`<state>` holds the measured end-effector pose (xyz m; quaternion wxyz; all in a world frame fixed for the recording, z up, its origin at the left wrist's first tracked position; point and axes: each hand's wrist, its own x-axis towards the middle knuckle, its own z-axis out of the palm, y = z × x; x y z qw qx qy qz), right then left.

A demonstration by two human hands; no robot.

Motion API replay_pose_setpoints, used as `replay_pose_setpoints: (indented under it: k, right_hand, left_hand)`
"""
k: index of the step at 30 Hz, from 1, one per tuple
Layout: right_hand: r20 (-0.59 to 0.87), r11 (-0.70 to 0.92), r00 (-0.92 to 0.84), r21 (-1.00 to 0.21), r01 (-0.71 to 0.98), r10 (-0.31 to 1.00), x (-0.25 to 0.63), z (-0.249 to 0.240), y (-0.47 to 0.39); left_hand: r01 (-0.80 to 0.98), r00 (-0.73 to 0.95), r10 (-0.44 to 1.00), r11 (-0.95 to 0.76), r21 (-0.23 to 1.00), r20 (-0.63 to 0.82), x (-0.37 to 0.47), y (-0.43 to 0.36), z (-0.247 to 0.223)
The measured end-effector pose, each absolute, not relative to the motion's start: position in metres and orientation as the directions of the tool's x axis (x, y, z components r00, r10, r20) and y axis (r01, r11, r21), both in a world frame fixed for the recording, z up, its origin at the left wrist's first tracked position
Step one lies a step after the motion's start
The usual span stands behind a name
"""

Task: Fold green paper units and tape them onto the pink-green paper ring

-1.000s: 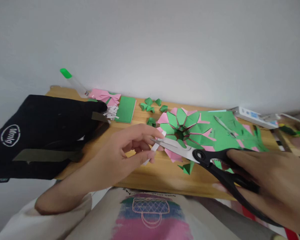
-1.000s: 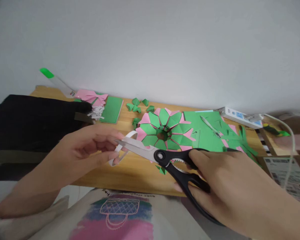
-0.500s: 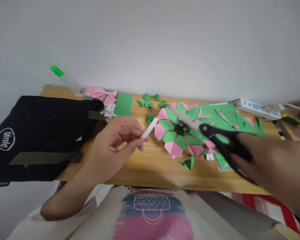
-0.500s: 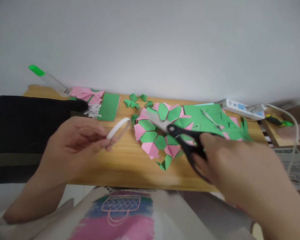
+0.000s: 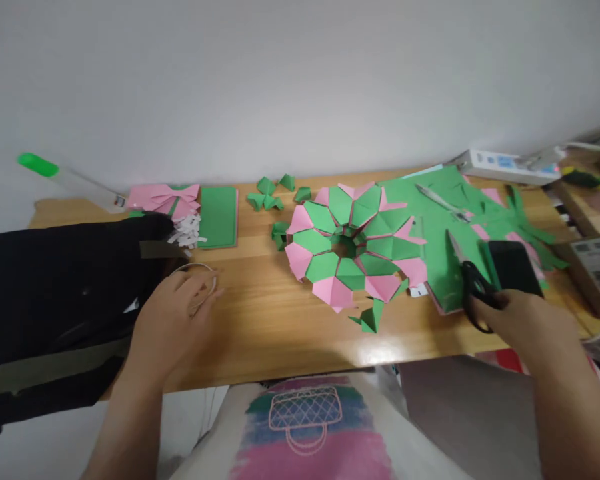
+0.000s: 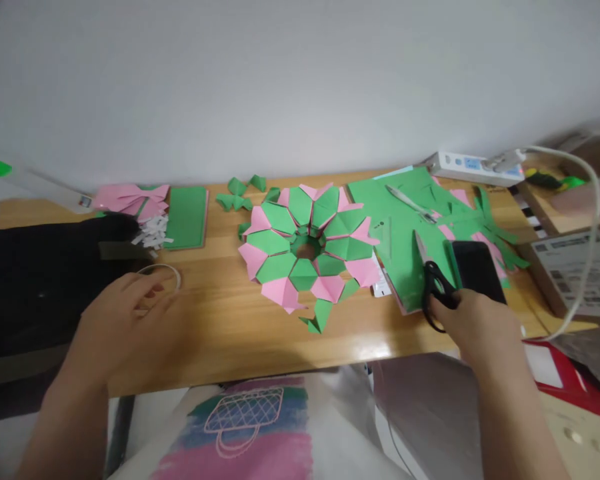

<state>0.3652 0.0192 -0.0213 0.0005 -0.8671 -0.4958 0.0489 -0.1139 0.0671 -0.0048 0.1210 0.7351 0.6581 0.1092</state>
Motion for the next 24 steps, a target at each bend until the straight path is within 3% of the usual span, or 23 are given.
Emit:
replay_pose_setpoints:
  k: [2,4,6,7,9,10,13,15,18,24]
  right_hand:
    - [-0.239,-0.561,0.544,-0.002,0.828,0.804,0.352,-0.018,0.02]
    - [-0.249,-0.581,0.572,0.047,0.813,0.781,0.342,-0.012,0.021]
    - [-0.134,-0.601,0.601,0.044,0.798,0.788,0.331,-0.002,0.018]
    - [-0.058,-0.609,0.608,-0.001,0.793,0.792,0.324,0.003,0.016]
    - [0.071,-0.531,0.556,-0.215,0.819,0.828,0.306,0.014,0.011]
    - [0.117,-0.414,0.485,-0.373,0.83,0.867,0.295,0.02,0.008]
    - [0.231,-0.031,0.27,-0.703,0.71,0.935,0.258,0.033,0.002]
    - [0.216,0.103,0.14,-0.824,0.557,0.966,0.236,0.04,0.001]
    - [0.174,0.152,0.015,-0.896,0.418,0.985,0.216,0.045,0.002]
    - [0.148,0.121,0.077,-0.952,0.283,0.986,0.209,0.04,0.006]
  left_hand:
    - [0.742,0.11,0.994,-0.069,0.666,-0.02,-0.1,0.066,0.0]
    - [0.34,0.168,0.978,0.06,0.938,-0.123,-0.081,0.062,0.003]
    - [-0.086,0.274,0.948,0.189,0.978,-0.159,-0.059,0.056,0.004]
    - [-0.195,0.318,0.936,0.22,0.956,-0.15,-0.049,0.054,0.005]
    - [-0.369,0.429,0.893,0.31,0.876,-0.135,-0.028,0.05,0.008]
    - [-0.424,0.496,0.859,0.367,0.828,-0.127,-0.019,0.049,0.01]
    - [-0.468,0.689,0.72,0.527,0.709,-0.081,0.001,0.047,0.016]
    - [-0.423,0.771,0.633,0.586,0.691,-0.065,0.008,0.047,0.018]
    - [-0.36,0.819,0.569,0.613,0.704,-0.077,0.011,0.046,0.018]
    - [-0.299,0.826,0.557,0.568,0.767,-0.091,0.011,0.039,0.021]
